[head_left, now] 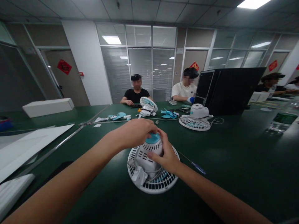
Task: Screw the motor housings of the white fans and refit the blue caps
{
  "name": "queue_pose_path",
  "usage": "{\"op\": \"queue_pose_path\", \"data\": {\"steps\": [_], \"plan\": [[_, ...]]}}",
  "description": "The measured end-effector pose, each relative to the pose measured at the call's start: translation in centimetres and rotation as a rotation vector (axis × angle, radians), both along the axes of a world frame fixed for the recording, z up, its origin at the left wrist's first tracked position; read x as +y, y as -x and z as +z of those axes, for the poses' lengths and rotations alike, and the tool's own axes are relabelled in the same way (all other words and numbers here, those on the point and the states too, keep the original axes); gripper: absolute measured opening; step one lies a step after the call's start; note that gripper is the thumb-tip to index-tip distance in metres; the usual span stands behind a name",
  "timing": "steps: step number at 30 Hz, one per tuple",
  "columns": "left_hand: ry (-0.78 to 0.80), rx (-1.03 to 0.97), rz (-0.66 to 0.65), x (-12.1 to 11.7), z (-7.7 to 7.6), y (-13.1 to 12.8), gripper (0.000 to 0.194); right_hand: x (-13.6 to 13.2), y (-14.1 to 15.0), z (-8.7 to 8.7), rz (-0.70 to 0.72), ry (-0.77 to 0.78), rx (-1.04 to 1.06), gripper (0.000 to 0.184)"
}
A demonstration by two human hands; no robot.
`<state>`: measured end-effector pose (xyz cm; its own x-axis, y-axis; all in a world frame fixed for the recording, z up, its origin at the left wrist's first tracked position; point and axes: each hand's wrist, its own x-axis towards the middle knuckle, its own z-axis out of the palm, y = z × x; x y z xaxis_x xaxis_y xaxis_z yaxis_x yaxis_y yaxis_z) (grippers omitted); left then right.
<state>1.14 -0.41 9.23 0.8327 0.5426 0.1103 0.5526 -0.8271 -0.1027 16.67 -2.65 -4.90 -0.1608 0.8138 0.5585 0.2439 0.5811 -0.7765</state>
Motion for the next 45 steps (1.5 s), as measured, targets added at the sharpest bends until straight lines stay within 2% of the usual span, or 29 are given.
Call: {"op": "queue_pose_path", "data": {"steps": [10, 16, 31, 36, 38, 40, 42, 45], "plan": [[-0.010, 0.003, -0.003, 0.1, 0.1, 0.0, 0.027, 0.1, -0.1, -0.2, -0.007, -0.042, -0.010, 0.086], [0.015, 0.026, 0.005, -0.1, 0.4, 0.0, 0.031, -0.1, -0.2, -0.2, 0.012, -0.008, -0.009, 0.087], [-0.118, 0.032, -0.097, 0.0, -0.5, 0.3, 0.031, 0.3, -0.3, -0.6, 0.000, -0.063, -0.023, 0.088], [-0.048, -0.038, -0.106, 0.1, -0.6, 0.9, 0.025, 0.3, -0.3, -0.5, 0.006, -0.046, -0.023, 0.089], [0.062, -0.153, -0.153, 0.4, -1.1, 1.7, 0.024, 0.3, -0.3, -0.5, 0.000, -0.046, -0.009, 0.091], [0.204, -0.371, -0.183, 1.1, -2.5, 2.7, 0.028, 0.4, -0.3, -0.5, 0.004, -0.032, 0.007, 0.093], [0.296, -0.663, -0.081, 2.2, -4.6, 3.6, 0.033, 0.4, -0.4, -0.3, 0.011, 0.007, 0.018, 0.097], [0.449, -1.022, 0.113, 4.4, -9.0, 4.4, 0.045, 0.3, -0.5, 0.1, -0.006, 0.103, 0.016, 0.107]]}}
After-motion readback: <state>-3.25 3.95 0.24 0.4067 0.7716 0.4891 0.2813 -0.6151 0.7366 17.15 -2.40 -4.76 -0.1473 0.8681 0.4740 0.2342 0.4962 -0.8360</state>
